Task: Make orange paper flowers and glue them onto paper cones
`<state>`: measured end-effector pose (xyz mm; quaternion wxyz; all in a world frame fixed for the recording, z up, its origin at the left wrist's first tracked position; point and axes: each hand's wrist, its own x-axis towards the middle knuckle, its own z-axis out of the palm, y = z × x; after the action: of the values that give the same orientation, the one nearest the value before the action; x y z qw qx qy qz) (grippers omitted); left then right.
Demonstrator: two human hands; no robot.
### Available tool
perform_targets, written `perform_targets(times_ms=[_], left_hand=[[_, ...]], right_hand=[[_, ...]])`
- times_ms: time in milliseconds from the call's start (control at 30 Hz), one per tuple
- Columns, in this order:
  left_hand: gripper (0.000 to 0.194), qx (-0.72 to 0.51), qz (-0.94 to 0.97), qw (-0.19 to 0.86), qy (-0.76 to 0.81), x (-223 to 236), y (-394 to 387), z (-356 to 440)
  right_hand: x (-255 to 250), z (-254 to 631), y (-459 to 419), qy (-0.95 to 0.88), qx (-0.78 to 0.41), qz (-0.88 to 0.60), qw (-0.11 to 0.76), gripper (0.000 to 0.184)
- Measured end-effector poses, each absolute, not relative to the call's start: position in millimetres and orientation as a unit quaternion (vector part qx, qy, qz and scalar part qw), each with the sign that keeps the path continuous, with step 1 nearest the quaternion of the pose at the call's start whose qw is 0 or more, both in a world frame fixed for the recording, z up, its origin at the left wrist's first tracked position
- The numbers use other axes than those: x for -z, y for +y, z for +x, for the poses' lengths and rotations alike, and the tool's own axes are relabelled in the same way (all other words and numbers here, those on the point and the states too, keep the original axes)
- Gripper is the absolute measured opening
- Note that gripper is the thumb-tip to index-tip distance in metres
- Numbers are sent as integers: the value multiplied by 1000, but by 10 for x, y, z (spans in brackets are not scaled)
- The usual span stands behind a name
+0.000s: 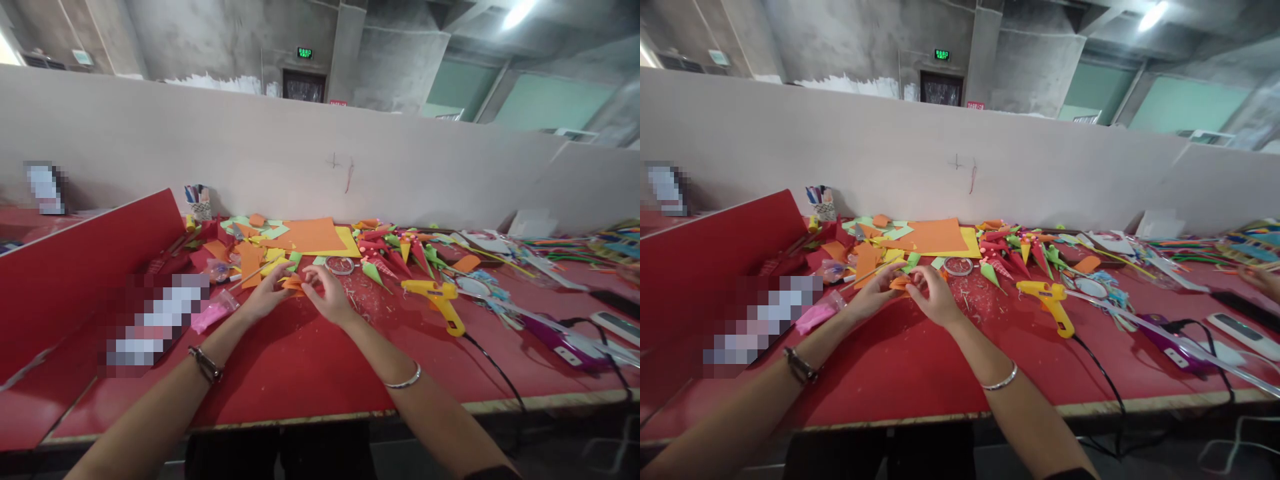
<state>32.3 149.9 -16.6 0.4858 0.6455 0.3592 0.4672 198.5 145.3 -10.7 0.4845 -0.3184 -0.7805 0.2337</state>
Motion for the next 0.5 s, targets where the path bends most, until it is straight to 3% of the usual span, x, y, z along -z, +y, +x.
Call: perform_targets(times_ms=[267, 500], left_hand=[[53, -436, 747, 354, 355, 246, 1515, 314], [53, -434, 757, 348, 344, 209, 1497, 312]], right_hand=[[67, 2006, 1463, -816, -256, -311, 415, 22], [84, 2026, 1488, -808, -237, -336, 421, 18]])
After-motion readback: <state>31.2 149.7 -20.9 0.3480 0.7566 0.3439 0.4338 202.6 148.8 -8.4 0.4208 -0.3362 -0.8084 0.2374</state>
